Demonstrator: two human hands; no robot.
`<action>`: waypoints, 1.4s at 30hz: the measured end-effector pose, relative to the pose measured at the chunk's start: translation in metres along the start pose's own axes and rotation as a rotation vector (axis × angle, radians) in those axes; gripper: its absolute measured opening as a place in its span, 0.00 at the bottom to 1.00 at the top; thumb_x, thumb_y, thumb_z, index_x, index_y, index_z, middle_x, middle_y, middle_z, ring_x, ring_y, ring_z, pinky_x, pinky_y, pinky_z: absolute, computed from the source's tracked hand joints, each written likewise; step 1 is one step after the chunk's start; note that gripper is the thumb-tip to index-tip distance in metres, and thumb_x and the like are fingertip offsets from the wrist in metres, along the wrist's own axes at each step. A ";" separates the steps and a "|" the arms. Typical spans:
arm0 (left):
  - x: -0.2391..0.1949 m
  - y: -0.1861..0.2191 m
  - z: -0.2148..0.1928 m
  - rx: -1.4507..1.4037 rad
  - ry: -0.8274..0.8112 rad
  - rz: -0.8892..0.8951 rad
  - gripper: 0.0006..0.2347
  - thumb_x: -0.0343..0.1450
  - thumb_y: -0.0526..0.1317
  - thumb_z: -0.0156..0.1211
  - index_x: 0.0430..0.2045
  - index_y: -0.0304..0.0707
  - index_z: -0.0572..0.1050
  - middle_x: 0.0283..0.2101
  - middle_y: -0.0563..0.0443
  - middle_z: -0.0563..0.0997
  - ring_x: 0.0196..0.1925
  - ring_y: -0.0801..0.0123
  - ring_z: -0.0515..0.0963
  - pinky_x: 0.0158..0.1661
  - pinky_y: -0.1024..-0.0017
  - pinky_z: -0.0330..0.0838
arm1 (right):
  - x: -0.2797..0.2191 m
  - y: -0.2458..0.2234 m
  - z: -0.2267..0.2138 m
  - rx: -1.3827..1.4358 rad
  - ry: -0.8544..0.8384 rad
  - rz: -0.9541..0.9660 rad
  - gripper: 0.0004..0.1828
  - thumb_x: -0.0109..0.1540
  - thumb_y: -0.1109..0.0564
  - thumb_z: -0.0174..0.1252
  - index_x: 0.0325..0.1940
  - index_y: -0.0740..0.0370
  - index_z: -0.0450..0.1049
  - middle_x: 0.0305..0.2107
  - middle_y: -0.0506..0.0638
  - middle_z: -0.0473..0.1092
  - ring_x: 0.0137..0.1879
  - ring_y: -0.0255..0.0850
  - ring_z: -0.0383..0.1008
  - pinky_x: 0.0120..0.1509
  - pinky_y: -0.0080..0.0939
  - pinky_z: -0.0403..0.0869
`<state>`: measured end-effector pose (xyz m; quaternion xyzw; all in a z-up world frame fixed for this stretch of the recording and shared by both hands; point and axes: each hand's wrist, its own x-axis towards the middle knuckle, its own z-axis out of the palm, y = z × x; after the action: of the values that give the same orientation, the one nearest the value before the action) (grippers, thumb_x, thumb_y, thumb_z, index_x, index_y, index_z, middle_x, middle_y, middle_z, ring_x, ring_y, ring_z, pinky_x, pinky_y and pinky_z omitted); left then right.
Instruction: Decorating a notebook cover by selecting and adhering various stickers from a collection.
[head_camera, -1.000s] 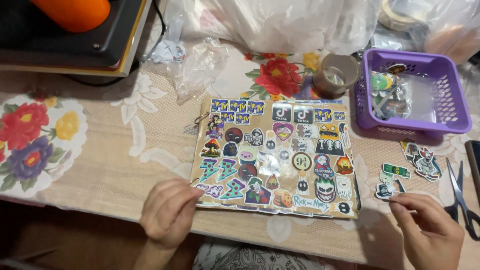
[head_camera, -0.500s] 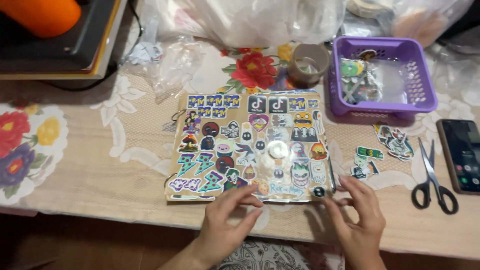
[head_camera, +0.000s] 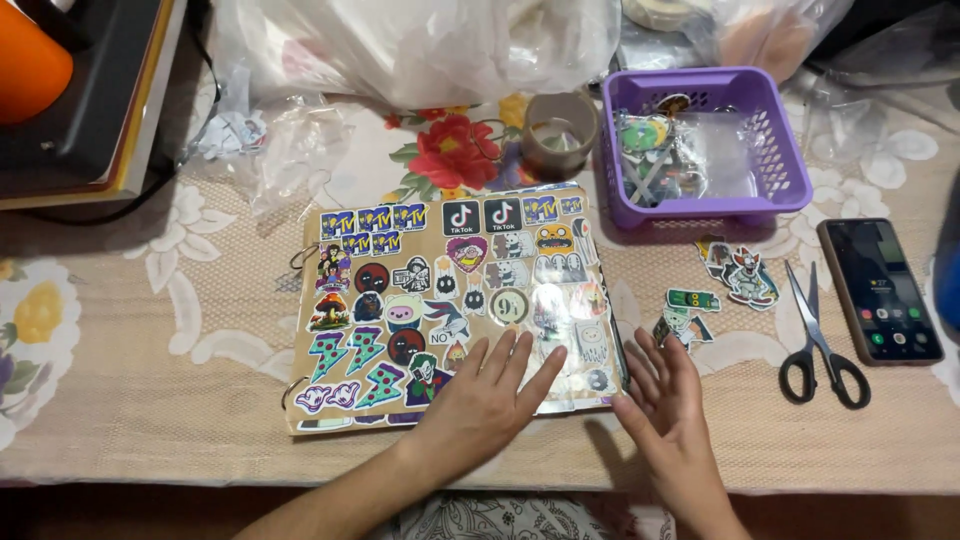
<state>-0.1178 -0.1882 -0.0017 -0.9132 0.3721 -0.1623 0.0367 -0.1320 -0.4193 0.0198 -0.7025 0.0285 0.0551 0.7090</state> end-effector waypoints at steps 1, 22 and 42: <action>0.001 0.000 -0.003 -0.001 -0.002 0.001 0.22 0.76 0.36 0.39 0.69 0.37 0.57 0.61 0.27 0.72 0.63 0.40 0.72 0.59 0.49 0.67 | 0.001 -0.004 -0.002 0.001 0.001 0.003 0.47 0.58 0.56 0.54 0.77 0.52 0.37 0.75 0.60 0.47 0.78 0.52 0.52 0.77 0.53 0.54; 0.020 -0.044 -0.071 -0.094 0.126 0.064 0.29 0.72 0.31 0.48 0.71 0.31 0.50 0.56 0.31 0.78 0.56 0.51 0.81 0.48 0.62 0.79 | 0.011 -0.021 -0.002 0.122 0.080 -0.067 0.44 0.58 0.62 0.51 0.75 0.53 0.40 0.68 0.65 0.58 0.72 0.58 0.62 0.72 0.54 0.65; 0.017 -0.055 -0.080 -0.362 0.093 -0.011 0.30 0.71 0.34 0.50 0.71 0.33 0.48 0.57 0.37 0.80 0.54 0.46 0.82 0.38 0.53 0.76 | 0.017 -0.042 0.017 0.305 0.173 0.100 0.39 0.62 0.59 0.46 0.77 0.57 0.43 0.57 0.67 0.69 0.51 0.55 0.75 0.59 0.61 0.76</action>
<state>-0.0954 -0.1563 0.0887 -0.8985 0.3914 -0.1347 -0.1463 -0.1106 -0.4021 0.0601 -0.5865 0.1325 0.0248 0.7986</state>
